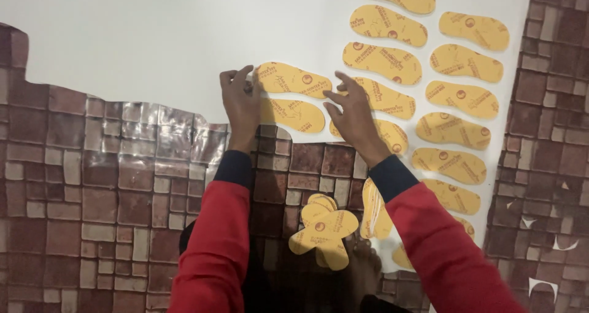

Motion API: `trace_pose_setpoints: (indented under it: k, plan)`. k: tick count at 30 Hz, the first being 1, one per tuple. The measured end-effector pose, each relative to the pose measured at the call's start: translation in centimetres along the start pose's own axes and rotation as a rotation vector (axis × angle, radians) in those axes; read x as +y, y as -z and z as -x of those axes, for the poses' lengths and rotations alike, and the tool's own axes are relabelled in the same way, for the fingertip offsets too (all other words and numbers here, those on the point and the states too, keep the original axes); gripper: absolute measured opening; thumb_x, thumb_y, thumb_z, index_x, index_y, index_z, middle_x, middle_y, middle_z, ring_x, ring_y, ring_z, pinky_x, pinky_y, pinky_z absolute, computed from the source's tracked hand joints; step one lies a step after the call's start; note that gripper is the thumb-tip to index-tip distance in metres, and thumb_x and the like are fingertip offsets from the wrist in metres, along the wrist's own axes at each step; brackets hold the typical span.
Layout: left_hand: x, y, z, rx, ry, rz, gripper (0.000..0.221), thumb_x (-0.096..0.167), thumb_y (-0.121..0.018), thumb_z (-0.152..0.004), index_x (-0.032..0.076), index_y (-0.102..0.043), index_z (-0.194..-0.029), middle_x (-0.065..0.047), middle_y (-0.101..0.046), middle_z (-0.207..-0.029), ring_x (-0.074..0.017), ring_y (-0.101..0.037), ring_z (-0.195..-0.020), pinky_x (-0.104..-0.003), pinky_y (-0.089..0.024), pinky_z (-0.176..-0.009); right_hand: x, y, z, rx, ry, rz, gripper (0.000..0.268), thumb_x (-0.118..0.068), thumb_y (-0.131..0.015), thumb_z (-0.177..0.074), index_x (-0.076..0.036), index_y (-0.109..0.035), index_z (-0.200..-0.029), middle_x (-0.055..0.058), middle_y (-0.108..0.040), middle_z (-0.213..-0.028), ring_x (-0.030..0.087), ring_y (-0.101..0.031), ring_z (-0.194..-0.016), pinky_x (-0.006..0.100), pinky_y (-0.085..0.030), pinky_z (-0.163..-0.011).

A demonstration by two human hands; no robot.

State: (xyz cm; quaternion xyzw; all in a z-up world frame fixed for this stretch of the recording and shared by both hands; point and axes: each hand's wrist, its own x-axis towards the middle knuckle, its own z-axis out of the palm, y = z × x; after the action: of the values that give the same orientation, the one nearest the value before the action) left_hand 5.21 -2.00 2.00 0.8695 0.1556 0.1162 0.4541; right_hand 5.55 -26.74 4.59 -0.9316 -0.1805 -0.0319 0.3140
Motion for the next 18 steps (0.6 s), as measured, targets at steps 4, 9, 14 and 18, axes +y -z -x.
trace_pose_setpoints:
  k: [4, 9, 14, 18]
  plan:
    - [0.8, 0.2, 2.3, 0.019, -0.103, 0.027, 0.033, 0.0, -0.067, -0.09, 0.006, -0.068, -0.123, -0.015, -0.054, -0.112, -0.0334, -0.065, -0.102, -0.034, -0.06, -0.09, 0.1, 0.2, 4.2, 0.005, 0.057, 0.042, 0.023, -0.019, -0.076, -0.094, -0.022, -0.079, -0.117, 0.011, -0.069, -0.123, 0.034, -0.066, -0.116, 0.045, -0.05, -0.103]
    - [0.6, 1.1, 8.6, -0.433, -0.137, -0.051, 0.028, 0.021, -0.062, -0.097, 0.007, -0.068, -0.121, -0.02, -0.066, -0.1, -0.0395, -0.068, -0.095, -0.05, -0.056, -0.087, -10.0, 6.0, 9.5, -0.688, -0.333, -0.077, 0.039, -0.022, -0.071, -0.088, -0.011, -0.07, -0.125, 0.015, -0.073, -0.119, 0.039, -0.068, -0.116, 0.052, -0.053, -0.098]
    - [3.2, 2.9, 18.1, -0.675, 0.016, -0.164, 0.04, 0.041, -0.062, -0.097, 0.013, -0.066, -0.125, -0.016, -0.069, -0.11, -0.0361, -0.067, -0.106, -0.048, -0.053, -0.094, -9.1, 4.4, 16.4, -0.753, -0.056, 0.082, 0.079, -0.057, -0.069, -0.087, -0.004, -0.054, -0.143, 0.026, -0.055, -0.141, 0.053, -0.057, -0.124, 0.06, -0.053, -0.098]
    - [0.3, 1.6, 24.0, -0.724, 0.081, -0.285, 0.053, 0.05, -0.054, -0.097, 0.014, -0.053, -0.135, -0.019, -0.07, -0.114, -0.0393, -0.068, -0.108, -0.051, -0.054, -0.093, -8.1, 3.1, 19.5, -0.733, -0.07, 0.224, 0.094, -0.059, -0.073, -0.082, -0.014, -0.039, -0.158, 0.02, -0.048, -0.149, 0.048, -0.051, -0.133, 0.059, -0.054, -0.097]
